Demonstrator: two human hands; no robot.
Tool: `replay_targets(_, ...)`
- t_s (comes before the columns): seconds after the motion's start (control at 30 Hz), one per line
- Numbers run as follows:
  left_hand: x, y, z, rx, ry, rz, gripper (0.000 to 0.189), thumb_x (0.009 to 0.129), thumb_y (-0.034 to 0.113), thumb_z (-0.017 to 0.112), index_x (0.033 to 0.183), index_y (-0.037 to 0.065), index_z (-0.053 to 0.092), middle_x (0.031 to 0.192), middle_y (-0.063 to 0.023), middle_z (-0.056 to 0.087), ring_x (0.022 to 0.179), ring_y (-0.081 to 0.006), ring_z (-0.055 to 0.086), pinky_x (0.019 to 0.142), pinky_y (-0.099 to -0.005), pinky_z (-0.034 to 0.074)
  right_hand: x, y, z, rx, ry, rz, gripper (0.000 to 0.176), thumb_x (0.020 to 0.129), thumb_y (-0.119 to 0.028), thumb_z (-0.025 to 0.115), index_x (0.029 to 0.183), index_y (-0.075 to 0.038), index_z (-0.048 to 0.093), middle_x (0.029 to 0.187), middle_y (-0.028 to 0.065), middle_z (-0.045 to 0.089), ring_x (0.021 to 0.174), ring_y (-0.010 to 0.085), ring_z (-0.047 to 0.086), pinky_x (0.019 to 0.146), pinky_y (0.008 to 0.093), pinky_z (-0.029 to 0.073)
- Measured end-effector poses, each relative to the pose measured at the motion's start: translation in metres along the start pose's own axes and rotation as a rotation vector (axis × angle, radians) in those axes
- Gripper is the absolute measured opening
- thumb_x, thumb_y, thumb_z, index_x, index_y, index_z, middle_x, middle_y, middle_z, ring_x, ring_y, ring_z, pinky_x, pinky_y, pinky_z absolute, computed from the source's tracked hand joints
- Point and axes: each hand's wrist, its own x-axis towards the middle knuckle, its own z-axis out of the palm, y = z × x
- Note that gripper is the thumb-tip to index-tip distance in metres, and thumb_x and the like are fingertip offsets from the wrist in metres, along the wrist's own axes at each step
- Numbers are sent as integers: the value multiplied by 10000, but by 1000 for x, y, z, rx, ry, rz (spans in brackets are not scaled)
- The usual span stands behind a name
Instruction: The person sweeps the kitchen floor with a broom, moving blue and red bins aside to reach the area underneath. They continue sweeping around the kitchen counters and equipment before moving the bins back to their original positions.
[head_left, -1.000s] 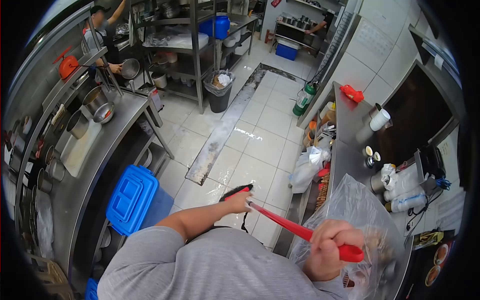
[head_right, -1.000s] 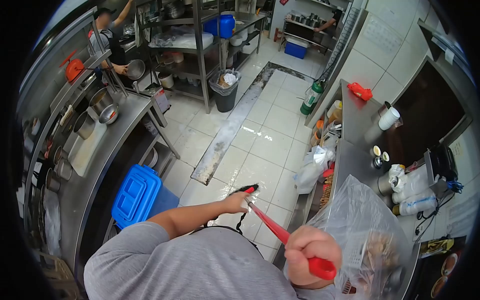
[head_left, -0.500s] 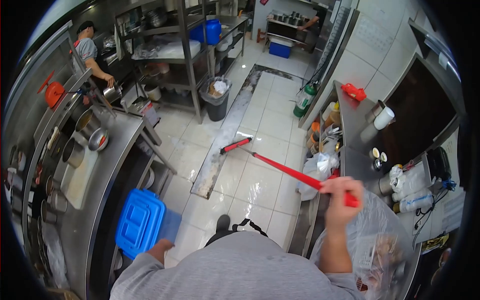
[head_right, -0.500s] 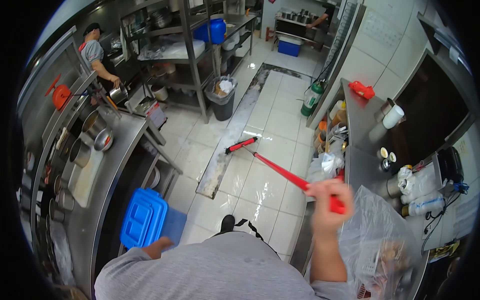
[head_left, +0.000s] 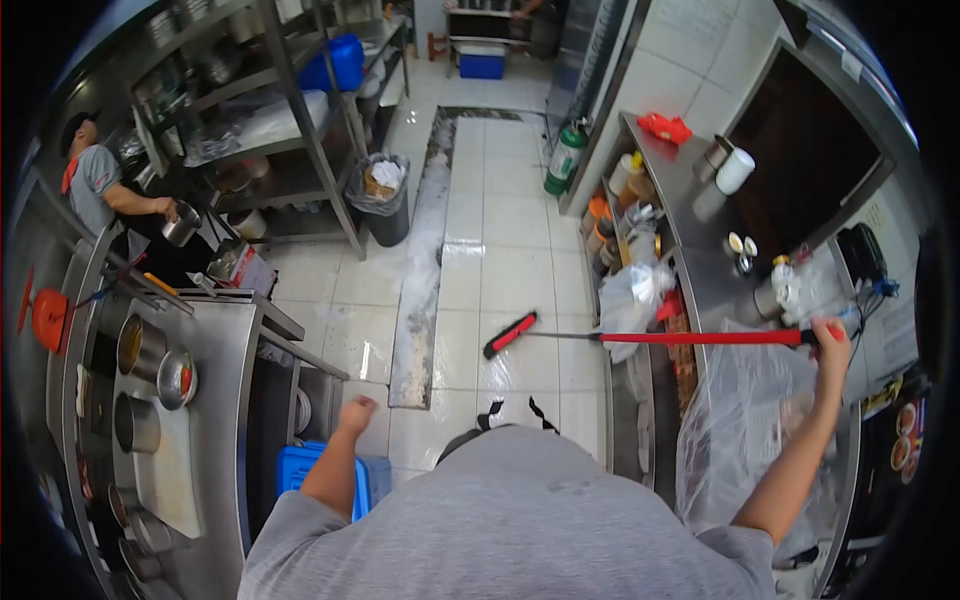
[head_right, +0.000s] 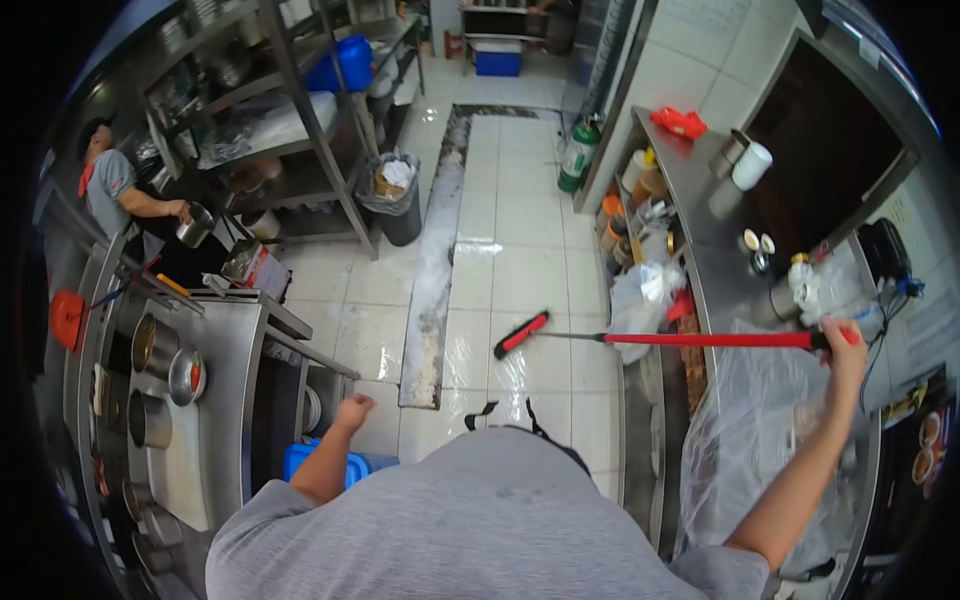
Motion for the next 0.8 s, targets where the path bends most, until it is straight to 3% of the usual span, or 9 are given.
replay_targets(0.07,-27,-13,-48,446,391,-109,317,698,281,690,927,65,653,985,-146,628,949,-326,585,851,-415,447,-21,44,-77,-165,-140,183,109,783,-180,649,741,-131,560,580,-39,497,426,56,446,367,210,336)
replay_targets(0.17,-89,-86,-67,606,480,-561,758,659,450,735,1279,132,437,1361,-122,357,1276,-319,289,945,-539,334,-103,76,-149,-302,-234,630,132,679,-15,641,797,-63,607,603,48,578,439,170,544,412,281,467)
replay_targets(0.23,-121,-91,-68,401,308,-1011,808,699,473,701,1356,148,360,1445,-121,256,1335,-302,232,1049,-492,253,-153,81,-161,-607,-463,1232,190,690,30,653,876,3,629,718,106,637,511,218,606,496,355,536)
replay_targets(0.3,-121,-270,25,25,-137,-1121,752,729,460,673,1340,116,402,1498,-132,130,1366,-335,146,1085,-465,217,-198,173,-178,-781,-728,1959,122,788,-141,672,801,-30,623,675,82,621,479,181,566,490,333,510)
replay_targets(0.37,-109,-254,56,16,-388,-971,722,728,442,672,1312,95,426,1463,-147,184,1343,-338,189,1071,-457,240,-229,193,-160,-779,-887,2168,141,785,-159,676,793,-31,620,666,83,614,479,180,558,484,336,496)
replay_targets(0.57,-61,-222,111,69,-437,-711,639,726,389,670,1227,32,497,1356,-194,344,1272,-347,320,1029,-432,310,-198,217,35,-818,-1086,1679,199,776,-214,690,770,-31,612,639,85,593,478,178,531,466,347,457)
replay_targets(0.7,-19,-192,150,21,-407,-552,588,725,354,668,1170,-10,544,1285,-226,451,1225,-352,407,1001,-416,357,-156,131,235,-1172,-1141,592,344,781,-316,688,655,-25,557,501,74,500,396,187,461,400,369,368)
replay_targets(0.77,5,-169,164,-70,-377,-442,565,724,336,667,1142,-30,567,1250,-242,505,1201,-355,450,987,-407,380,-96,155,284,-720,-994,514,422,746,-400,722,633,-29,555,509,47,480,400,183,416,396,358,359)
replay_targets(0.8,14,-146,164,-128,-286,-430,567,718,322,667,1141,-40,564,1165,-237,558,1143,-350,501,954,-395,407,-92,75,293,-594,-881,517,363,761,-375,707,675,-60,547,574,6,491,439,126,421,401,290,354)
